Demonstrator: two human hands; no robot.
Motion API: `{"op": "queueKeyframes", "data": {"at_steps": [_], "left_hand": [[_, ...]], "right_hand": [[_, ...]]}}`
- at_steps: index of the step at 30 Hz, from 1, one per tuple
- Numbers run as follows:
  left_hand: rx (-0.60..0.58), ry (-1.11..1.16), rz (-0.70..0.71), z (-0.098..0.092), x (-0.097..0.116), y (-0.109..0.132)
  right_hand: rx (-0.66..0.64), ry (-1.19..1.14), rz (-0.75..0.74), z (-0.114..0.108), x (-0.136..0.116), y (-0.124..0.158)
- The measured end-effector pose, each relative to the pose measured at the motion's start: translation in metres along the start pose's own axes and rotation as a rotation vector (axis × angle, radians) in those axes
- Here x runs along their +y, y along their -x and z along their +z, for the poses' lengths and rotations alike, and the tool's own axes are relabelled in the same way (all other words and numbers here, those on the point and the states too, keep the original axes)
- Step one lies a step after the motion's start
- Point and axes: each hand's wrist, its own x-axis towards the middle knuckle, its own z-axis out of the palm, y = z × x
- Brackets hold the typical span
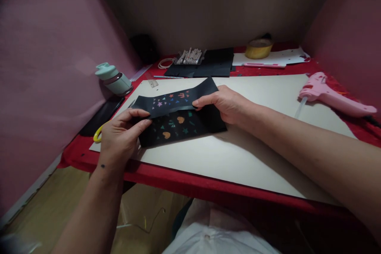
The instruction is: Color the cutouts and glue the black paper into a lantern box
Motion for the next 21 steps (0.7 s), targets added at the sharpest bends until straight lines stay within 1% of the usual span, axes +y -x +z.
{"op": "queueKeyframes", "data": {"at_steps": [6,10,13,16,21], "left_hand": [[0.01,0.016,-0.059,0.0023,0.0027,-0.001],[0.031,0.004,-0.047,0.004,0.005,-0.0005],[0.02,0.04,-0.037,0.0047,0.0054,-0.0001],[0.018,0.034,-0.028,0.0052,0.0054,-0.0006],[0.016,0.025,-0.059,0.0061,0.0081,-0.0024]], "right_hand": [[-0.04,-0.03,0.021,-0.0027,-0.0001,-0.0015],[-0.02,-0.03,0.055,-0.0042,-0.0017,-0.0021],[-0.028,-0.024,0.063,-0.0038,-0.0024,-0.0027],[-0.008,-0.023,0.052,-0.0022,-0.0017,-0.0028],[0.029,-0.031,0.005,0.0004,-0.0002,-0.0019]]}}
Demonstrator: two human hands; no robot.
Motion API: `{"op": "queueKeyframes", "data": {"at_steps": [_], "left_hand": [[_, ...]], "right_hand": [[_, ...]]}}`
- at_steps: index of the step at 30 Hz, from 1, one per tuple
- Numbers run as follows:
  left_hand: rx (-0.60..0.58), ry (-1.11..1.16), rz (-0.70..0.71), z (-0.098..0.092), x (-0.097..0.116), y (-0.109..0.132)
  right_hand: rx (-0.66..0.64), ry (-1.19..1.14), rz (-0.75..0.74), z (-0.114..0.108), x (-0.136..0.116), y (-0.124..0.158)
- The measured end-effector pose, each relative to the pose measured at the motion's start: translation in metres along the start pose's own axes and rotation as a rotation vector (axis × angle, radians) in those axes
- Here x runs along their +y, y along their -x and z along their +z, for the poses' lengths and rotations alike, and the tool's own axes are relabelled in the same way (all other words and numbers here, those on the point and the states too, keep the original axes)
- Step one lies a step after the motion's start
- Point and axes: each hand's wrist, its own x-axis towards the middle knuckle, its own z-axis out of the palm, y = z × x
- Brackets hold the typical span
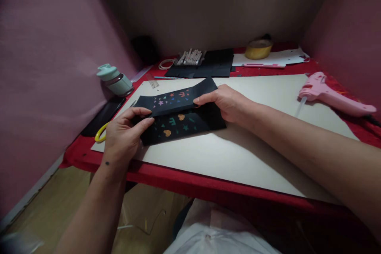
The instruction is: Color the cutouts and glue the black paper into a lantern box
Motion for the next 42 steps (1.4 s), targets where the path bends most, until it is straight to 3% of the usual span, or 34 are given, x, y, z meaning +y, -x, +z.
{"op": "queueKeyframes", "data": {"at_steps": [17,28,42], "left_hand": [[-0.016,-0.03,-0.035,-0.0022,0.0024,0.0018],[-0.011,-0.106,0.058,-0.0047,-0.001,0.0],[-0.005,-0.008,-0.055,-0.0047,-0.0053,-0.0034]], "right_hand": [[-0.078,-0.017,-0.005,-0.0032,-0.0007,0.0024],[-0.106,-0.065,-0.001,-0.0043,-0.0006,0.0006],[-0.102,-0.063,0.028,-0.0061,-0.0003,-0.004]]}}
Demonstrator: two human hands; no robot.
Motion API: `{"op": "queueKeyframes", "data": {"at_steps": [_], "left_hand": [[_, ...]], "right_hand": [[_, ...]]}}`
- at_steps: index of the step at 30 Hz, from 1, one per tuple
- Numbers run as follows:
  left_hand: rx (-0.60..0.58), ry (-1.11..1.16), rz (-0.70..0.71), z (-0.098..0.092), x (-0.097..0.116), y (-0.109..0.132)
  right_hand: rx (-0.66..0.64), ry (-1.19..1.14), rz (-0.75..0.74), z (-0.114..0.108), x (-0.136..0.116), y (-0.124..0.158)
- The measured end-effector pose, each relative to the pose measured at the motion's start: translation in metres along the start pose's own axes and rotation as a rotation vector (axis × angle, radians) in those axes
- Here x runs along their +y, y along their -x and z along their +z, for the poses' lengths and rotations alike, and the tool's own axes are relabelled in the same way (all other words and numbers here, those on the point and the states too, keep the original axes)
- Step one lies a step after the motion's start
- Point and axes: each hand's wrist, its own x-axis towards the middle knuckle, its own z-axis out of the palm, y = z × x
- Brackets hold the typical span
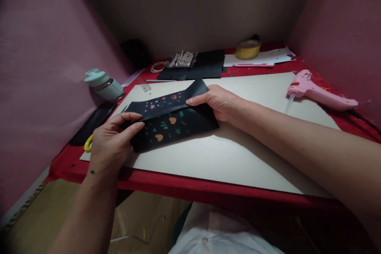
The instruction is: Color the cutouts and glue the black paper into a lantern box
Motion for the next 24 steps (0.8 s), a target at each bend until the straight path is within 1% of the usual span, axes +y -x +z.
{"op": "queueKeyframes", "data": {"at_steps": [3,7,14,19,24], "left_hand": [[-0.014,0.046,-0.034,-0.0009,-0.0025,-0.0011],[-0.027,0.105,-0.091,-0.0018,-0.0053,-0.0023],[-0.029,0.255,-0.183,0.0,-0.0016,-0.0026],[-0.016,0.302,-0.207,0.0016,-0.0007,-0.0017],[-0.032,0.341,-0.214,0.0019,0.0001,-0.0013]], "right_hand": [[-0.01,0.007,-0.002,-0.0003,-0.0003,0.0],[-0.013,0.003,0.032,-0.0004,-0.0016,0.0004],[-0.015,-0.007,0.083,-0.002,-0.0017,-0.0031],[-0.029,-0.01,0.087,-0.0042,-0.001,-0.0053],[-0.015,0.001,0.079,-0.0021,-0.0013,-0.0031]]}}
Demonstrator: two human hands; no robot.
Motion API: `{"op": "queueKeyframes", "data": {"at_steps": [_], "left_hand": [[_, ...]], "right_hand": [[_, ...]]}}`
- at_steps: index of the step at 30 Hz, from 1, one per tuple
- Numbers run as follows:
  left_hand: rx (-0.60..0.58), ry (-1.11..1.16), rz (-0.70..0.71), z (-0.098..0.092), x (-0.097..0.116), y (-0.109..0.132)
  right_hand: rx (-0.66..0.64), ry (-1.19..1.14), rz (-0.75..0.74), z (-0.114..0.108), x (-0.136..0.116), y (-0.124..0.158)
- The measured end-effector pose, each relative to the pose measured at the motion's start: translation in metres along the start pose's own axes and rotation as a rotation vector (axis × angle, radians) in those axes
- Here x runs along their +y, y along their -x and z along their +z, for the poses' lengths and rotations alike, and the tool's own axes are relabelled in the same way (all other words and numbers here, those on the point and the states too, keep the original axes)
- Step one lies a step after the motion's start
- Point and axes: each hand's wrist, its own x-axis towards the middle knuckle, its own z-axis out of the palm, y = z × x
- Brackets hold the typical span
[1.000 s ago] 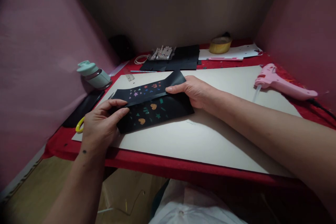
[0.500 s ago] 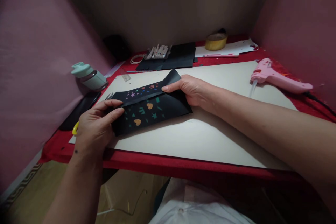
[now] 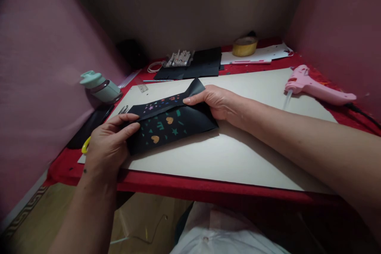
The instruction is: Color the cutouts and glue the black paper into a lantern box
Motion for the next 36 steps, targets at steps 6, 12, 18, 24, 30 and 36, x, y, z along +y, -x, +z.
{"op": "queueKeyframes", "data": {"at_steps": [6,12,18,24,30,36], "left_hand": [[-0.005,0.0,-0.006,-0.001,-0.002,-0.002],[0.019,-0.036,0.059,0.002,0.0,-0.002],[0.024,-0.009,0.133,0.003,-0.006,-0.003],[-0.01,-0.018,0.187,0.001,-0.011,-0.004],[-0.132,-0.008,0.141,-0.004,-0.013,-0.006],[-0.182,-0.038,0.108,-0.003,-0.008,-0.007]], "right_hand": [[0.029,0.018,-0.036,0.003,0.0,0.002],[0.023,0.032,-0.073,0.004,0.003,0.002],[0.04,0.06,-0.092,0.003,0.005,0.003],[0.107,0.071,-0.095,0.005,0.006,0.003],[0.181,0.11,-0.069,0.005,0.004,0.004],[0.201,0.117,-0.045,0.003,0.002,0.003]]}}
